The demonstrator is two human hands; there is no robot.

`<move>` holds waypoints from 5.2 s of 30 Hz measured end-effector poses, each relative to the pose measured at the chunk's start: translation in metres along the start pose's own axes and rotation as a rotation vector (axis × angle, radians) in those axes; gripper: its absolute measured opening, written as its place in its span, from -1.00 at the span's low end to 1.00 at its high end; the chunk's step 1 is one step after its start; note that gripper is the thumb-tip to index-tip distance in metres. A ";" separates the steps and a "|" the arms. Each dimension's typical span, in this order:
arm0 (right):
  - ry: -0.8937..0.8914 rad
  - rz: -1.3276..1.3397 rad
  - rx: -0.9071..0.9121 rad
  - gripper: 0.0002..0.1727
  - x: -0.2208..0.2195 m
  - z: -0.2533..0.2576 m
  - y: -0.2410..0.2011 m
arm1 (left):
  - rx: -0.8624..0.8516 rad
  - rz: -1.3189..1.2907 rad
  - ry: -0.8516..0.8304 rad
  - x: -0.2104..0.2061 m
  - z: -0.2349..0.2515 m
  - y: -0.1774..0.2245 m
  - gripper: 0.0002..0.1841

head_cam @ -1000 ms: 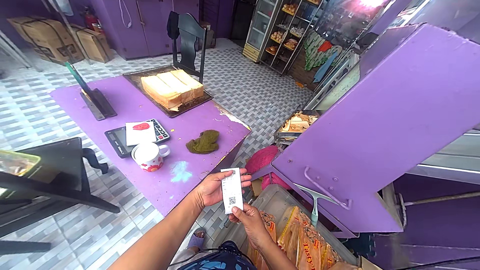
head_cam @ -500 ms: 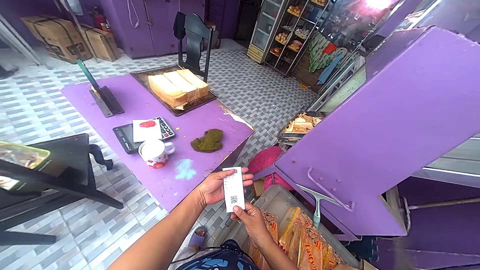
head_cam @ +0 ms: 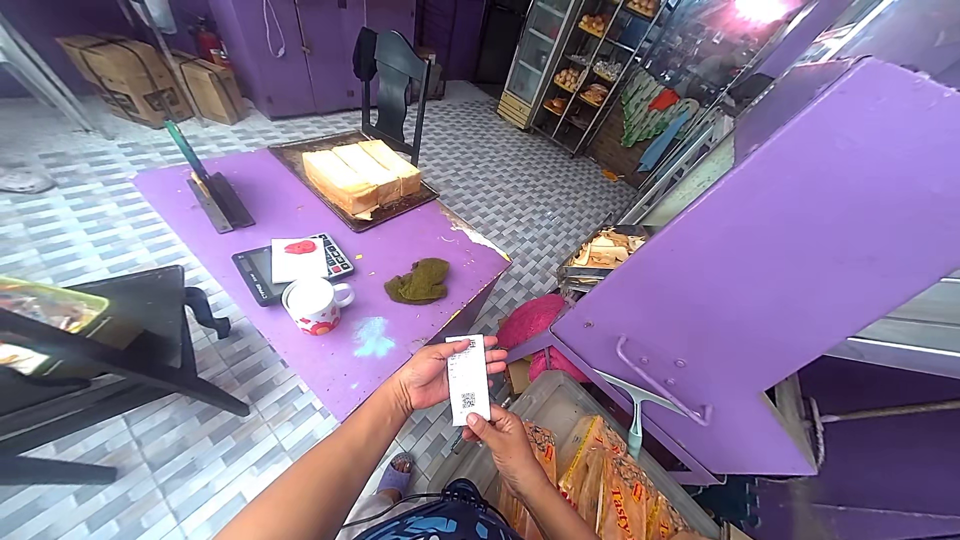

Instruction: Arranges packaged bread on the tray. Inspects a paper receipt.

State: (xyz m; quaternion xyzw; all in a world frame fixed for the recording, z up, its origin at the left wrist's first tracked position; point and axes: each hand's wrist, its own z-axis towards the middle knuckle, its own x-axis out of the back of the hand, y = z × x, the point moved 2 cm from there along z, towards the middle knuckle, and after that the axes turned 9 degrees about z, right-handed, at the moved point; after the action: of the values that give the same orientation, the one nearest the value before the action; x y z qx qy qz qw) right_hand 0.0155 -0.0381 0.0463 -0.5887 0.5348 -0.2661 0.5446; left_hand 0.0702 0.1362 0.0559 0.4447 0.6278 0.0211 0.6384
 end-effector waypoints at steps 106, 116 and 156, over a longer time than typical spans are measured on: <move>-0.083 -0.031 -0.062 -0.88 0.000 -0.002 0.003 | 0.032 -0.040 -0.021 0.003 -0.008 -0.004 -0.43; -0.083 -0.045 -0.079 -0.88 -0.002 -0.001 0.004 | 0.021 -0.050 -0.032 0.008 -0.010 -0.006 -0.43; -0.062 0.022 -0.182 -0.83 -0.010 0.011 0.002 | -0.085 0.073 -0.057 0.034 -0.016 0.001 -0.39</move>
State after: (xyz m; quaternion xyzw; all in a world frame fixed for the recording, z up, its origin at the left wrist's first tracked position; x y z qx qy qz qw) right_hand 0.0220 -0.0243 0.0443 -0.6379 0.5461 -0.1921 0.5079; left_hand 0.0643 0.1651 0.0327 0.4403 0.5912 0.0586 0.6732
